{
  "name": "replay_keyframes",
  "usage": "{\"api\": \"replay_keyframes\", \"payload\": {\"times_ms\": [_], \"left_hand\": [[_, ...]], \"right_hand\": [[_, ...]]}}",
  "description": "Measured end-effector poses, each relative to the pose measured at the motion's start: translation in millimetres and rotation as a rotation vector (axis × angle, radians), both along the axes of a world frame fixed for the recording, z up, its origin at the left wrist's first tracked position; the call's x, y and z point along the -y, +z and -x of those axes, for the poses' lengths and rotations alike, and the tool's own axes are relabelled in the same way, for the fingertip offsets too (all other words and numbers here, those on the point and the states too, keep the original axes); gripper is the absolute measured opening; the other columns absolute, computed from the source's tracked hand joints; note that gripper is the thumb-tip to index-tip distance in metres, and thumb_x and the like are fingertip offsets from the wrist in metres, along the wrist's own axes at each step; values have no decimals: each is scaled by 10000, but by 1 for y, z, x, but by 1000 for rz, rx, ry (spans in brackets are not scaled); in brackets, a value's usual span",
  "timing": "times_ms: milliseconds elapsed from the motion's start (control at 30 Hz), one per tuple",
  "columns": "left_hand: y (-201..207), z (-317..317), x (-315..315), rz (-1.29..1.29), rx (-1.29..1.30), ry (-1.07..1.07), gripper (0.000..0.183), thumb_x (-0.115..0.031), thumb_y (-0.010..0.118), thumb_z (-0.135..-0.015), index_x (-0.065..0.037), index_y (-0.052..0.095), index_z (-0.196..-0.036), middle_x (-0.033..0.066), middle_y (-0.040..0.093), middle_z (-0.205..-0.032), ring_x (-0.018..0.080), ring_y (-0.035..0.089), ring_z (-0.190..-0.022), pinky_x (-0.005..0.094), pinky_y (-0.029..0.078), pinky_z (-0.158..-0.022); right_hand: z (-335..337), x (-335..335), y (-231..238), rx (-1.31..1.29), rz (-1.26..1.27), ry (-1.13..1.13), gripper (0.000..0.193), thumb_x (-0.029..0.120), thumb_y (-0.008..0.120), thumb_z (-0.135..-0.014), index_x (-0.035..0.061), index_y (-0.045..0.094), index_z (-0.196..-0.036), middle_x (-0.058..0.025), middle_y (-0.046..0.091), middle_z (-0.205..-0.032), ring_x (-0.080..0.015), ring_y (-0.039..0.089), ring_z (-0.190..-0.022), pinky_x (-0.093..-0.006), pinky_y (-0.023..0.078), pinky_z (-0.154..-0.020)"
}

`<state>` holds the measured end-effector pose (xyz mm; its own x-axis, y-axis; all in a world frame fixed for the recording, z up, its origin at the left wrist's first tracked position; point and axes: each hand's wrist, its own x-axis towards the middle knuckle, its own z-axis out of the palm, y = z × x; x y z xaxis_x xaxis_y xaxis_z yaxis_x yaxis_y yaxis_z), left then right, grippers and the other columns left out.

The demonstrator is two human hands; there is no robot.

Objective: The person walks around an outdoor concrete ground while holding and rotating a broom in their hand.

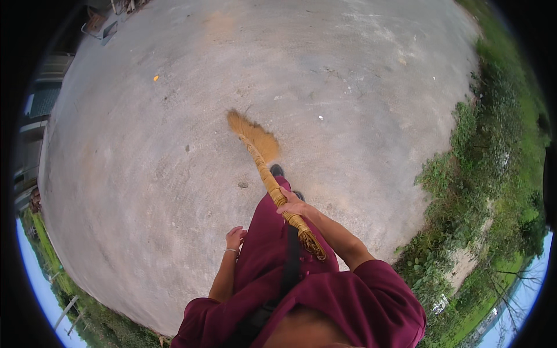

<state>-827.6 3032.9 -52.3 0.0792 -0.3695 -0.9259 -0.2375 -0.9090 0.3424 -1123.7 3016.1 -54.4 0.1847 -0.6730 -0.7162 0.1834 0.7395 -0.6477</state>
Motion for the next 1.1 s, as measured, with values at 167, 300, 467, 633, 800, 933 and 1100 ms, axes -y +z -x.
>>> {"api": "replay_keyframes", "payload": {"times_ms": [167, 300, 467, 633, 800, 933, 1100], "left_hand": [[2, 14, 49, 17, -35, 36, 253, -134, 494, -793, -45, 534, -1027, 96, 607, -834, 177, 589, -729, 289, 479, -617], [-1, 28, 79, 38, -46, 43, 245, -115, 493, -791, -40, 533, -1020, 96, 605, -813, 178, 591, -710, 286, 486, -616], [-7, 43, 89, 22, -52, -10, 239, -127, 486, -801, -48, 528, -1023, 85, 597, -812, 175, 587, -719, 286, 481, -622], [-3, 96, 88, 18, -19, -42, 232, -140, 480, -810, -56, 529, -1022, 79, 594, -824, 170, 585, -731, 286, 473, -620], [-3, 140, 76, -16, 8, -133, 212, -125, 512, -796, -57, 545, -995, 84, 620, -790, 140, 589, -654, 244, 466, -560], [-3, 165, 71, 1, 8, -147, 199, -108, 520, -794, -52, 553, -982, 80, 627, -783, 121, 589, -623, 213, 451, -534], [11, 196, 75, 6, 47, -122, 206, -107, 518, -799, -40, 551, -991, 76, 627, -791, 126, 595, -652, 211, 456, -557]], "right_hand": [[24, 54, 43, 394, -49, -152, 810, 39, 637, -659, 75, 204, -1342, -106, 566, -815, -162, 569, -623, -272, 474, -553], [80, 19, 78, 144, 51, -288, 843, 23, 633, -617, 80, 210, -1343, -84, 561, -768, -146, 554, -600, -260, 457, -526], [171, -55, 121, -164, -99, -625, 889, 2, 616, -587, 41, 160, -1349, -89, 533, -700, -169, 534, -524, -280, 443, -451], [260, -91, 69, -341, -220, -769, 576, -16, 609, -607, -6, 369, -1131, -101, 527, -710, -178, 537, -512, -298, 461, -428], [256, -62, -5, -290, -214, -610, 493, 30, 626, -623, -4, 384, -1051, -120, 522, -761, -204, 547, -561, -320, 480, -483], [197, -10, -5, -127, -20, -466, 893, 33, 654, -604, 33, 137, -1332, -141, 537, -886, -200, 563, -642, -309, 480, -528], [213, 47, 26, 356, -77, -296, 900, 19, 646, -611, 31, 130, -1348, -127, 558, -850, -177, 566, -614, -291, 475, -513]]}}
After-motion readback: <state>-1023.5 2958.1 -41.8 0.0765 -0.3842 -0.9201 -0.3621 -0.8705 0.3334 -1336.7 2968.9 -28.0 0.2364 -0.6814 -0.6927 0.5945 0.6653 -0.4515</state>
